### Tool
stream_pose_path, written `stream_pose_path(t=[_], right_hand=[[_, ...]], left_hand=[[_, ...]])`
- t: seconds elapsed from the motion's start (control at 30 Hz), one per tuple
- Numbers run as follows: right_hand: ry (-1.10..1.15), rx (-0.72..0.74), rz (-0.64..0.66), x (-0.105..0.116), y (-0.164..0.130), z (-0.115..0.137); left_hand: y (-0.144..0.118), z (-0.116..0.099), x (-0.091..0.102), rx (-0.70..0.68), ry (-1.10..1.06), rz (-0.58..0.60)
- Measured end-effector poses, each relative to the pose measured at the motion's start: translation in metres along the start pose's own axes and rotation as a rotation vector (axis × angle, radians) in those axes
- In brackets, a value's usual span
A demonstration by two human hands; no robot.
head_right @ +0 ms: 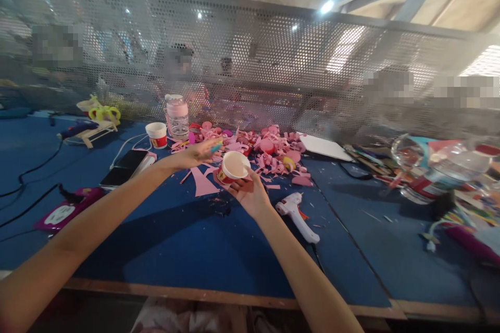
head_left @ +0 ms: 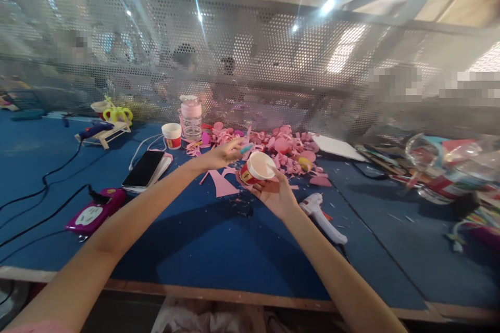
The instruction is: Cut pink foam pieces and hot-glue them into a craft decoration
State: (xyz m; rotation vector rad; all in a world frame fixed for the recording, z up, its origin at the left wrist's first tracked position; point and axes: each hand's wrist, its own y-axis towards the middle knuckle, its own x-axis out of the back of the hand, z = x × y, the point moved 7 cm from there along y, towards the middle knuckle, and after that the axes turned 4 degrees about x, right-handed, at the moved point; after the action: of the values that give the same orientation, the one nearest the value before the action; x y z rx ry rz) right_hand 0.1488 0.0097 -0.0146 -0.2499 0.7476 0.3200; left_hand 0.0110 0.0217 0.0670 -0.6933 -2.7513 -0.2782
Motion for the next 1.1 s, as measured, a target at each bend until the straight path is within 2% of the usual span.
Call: stream_pose_path(t=[0.1, 0.2, 0.43, 0.63, 0.87, 0.97, 1.1], right_hand=[[0.03, 0.008, 0.1, -0.006, -0.001, 0.003], [0.032, 0.031, 0.158, -0.011, -0.003, 0.006], [-0.006, 0.016, 0.239, -0.012, -0.008, 0.009], [-0.013, 0.035, 0.24, 0.0, -0.007, 0.01], [-0.119, 0.046, 0.171, -0.002, -0.012, 0.011], [-0.176, 0.042, 0.159, -0.005, -0.014, 0.01], [-0.195, 0.048, 0.161, -0.004, -0.012, 0.009]], left_hand=[[-0.007, 0.009, 0.01, 0.218, -0.153, -0.032], [-0.011, 0.014, 0.004, 0.326, -0.223, 0.011], [-0.013, 0.003, -0.011, 0.312, -0.243, 0.046], [-0.019, -0.009, -0.011, 0.289, -0.229, 0.033], [-0.015, -0.009, -0.017, 0.285, -0.319, 0.063], [-0.009, -0.003, -0.018, 0.306, -0.322, 0.001], [-0.002, 0.012, -0.022, 0.334, -0.407, -0.14]])
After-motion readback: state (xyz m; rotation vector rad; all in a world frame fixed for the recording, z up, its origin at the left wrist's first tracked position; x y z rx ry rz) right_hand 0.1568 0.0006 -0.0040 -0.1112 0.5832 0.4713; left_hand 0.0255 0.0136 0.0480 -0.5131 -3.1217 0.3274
